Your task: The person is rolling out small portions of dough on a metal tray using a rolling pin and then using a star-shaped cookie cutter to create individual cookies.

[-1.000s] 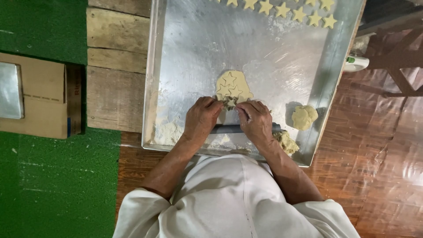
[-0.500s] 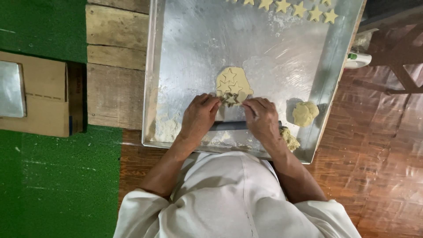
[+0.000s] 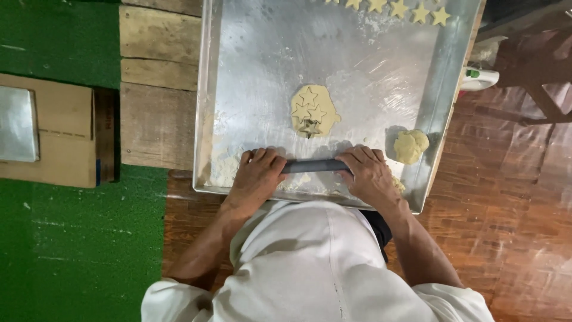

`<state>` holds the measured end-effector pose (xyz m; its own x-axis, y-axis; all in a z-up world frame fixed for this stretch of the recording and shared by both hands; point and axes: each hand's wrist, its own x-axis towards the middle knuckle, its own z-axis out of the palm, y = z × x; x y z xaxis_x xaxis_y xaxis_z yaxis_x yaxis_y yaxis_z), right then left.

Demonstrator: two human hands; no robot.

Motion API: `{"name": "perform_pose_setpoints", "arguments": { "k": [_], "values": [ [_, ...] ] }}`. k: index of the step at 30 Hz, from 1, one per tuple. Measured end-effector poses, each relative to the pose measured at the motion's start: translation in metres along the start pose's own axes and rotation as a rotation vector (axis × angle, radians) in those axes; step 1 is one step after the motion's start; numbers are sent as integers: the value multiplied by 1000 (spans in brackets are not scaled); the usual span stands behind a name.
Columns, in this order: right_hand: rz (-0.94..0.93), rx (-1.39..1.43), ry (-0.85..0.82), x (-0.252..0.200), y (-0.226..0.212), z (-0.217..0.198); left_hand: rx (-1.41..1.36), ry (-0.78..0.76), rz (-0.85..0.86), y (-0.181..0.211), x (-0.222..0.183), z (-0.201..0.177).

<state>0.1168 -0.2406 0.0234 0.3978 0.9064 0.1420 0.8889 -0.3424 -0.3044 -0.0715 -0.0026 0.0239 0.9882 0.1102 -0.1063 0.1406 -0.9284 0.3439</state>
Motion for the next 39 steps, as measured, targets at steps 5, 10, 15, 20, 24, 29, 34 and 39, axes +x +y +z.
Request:
{"name": "perform_pose_setpoints", "arguments": {
  "k": [5, 10, 15, 20, 24, 29, 34, 39],
  "values": [
    [29, 13, 118, 6, 24, 8, -40, 128, -30, -7, 17, -14],
    [38, -49, 194, 36, 18, -13, -38, 172, 0, -26, 43, -5],
    [30, -8, 205, 44, 21, -10, -125, 107, -39, -32, 49, 1],
    [52, 80, 196, 49, 25, -6, -77, 100, -50, -35, 55, 3],
    [57, 141, 204, 46, 37, 4, -1, 55, -40, -41, 57, 10],
    [64, 157, 198, 52, 39, 4, 8, 0, -59, -42, 62, 9],
    [48, 112, 196, 55, 45, 10, 33, 62, -42, -48, 68, 24],
    [-30, 2, 212, 68, 51, 8, 89, 177, -24, -53, 82, 23]
  ]
}}
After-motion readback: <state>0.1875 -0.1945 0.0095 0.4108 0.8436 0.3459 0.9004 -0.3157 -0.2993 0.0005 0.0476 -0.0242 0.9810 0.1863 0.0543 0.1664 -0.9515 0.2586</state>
